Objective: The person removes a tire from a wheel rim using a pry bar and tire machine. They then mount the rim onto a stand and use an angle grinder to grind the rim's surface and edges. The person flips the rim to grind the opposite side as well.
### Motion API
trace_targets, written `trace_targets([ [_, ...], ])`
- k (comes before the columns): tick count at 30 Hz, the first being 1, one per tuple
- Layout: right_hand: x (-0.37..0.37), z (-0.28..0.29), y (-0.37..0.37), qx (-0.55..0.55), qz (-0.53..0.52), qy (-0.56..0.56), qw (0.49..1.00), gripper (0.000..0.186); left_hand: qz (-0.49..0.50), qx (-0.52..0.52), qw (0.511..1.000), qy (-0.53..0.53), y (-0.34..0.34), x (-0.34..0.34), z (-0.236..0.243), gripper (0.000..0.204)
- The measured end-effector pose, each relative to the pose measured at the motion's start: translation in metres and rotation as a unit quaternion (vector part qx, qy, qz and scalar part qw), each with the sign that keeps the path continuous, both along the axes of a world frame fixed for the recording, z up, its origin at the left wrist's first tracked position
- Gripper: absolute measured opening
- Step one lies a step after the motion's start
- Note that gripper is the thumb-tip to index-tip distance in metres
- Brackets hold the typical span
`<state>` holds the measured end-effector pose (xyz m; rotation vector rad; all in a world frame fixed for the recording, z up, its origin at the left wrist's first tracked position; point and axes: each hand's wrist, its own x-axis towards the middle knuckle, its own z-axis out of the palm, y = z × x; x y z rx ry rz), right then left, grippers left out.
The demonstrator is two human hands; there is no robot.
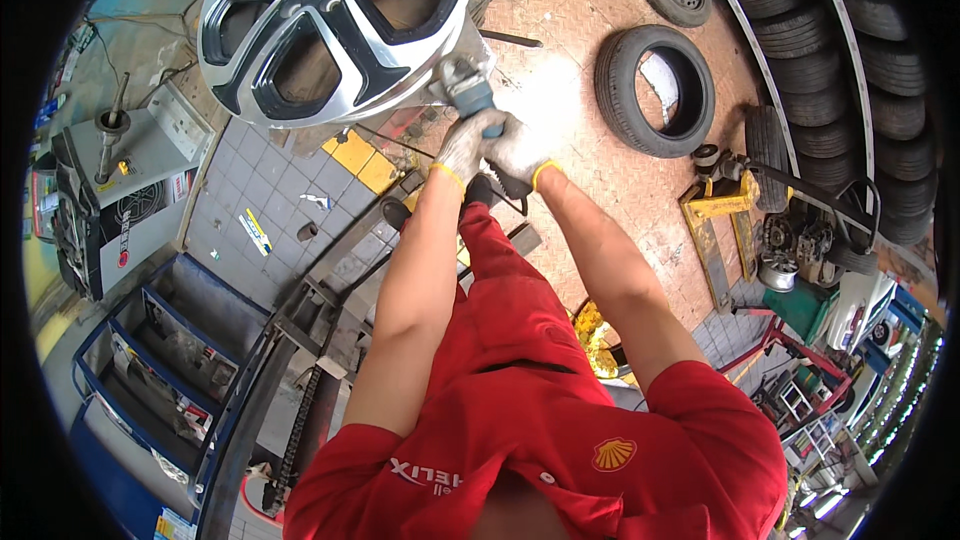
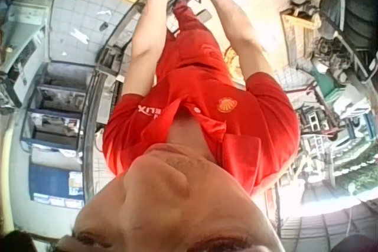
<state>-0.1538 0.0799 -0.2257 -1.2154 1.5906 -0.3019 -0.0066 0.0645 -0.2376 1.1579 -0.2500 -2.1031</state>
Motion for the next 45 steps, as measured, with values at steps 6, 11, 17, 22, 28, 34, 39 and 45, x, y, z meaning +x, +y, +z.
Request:
trace_targets([
  [6,-0.011,0.018,-0.015,0.024,-0.068,-0.014,0.997,0.063,-0.066,0.070,0.995,-0.021,-0.028,-0.018,0.024,0.028],
  [11,0.034,0.005,0.027,0.015,-0.026,-0.058,0.998,0.080,-0.027,0.058,0.996,-0.057,0.028,0.030,-0.011,0.028],
  [17,0.091,0.046,0.061,0.052,0.058,-0.046,0.996,0.083,0.080,0.037,0.994,-0.058,0.095,0.107,-0.006,0.025],
  [22,0.128,0.064,0.090,0.058,0.216,-0.090,0.971,0.089,0.164,0.049,0.980,-0.098,0.155,0.157,0.038,0.033],
  [28,0.157,0.109,0.112,-0.019,0.351,-0.053,0.935,0.105,0.251,0.051,0.957,-0.133,0.191,0.163,0.114,0.034],
  [34,0.161,0.163,0.100,-0.016,0.361,-0.107,0.926,0.105,0.320,-0.020,0.933,-0.162,0.222,0.184,0.114,0.068],
  [39,0.179,0.176,0.102,-0.019,0.379,-0.124,0.917,0.098,0.392,-0.043,0.916,-0.066,0.223,0.174,0.162,0.093],
  [45,0.207,0.186,0.115,-0.039,0.375,-0.161,0.912,0.093,0.460,-0.104,0.882,0.018,0.243,0.191,0.155,0.078],
])
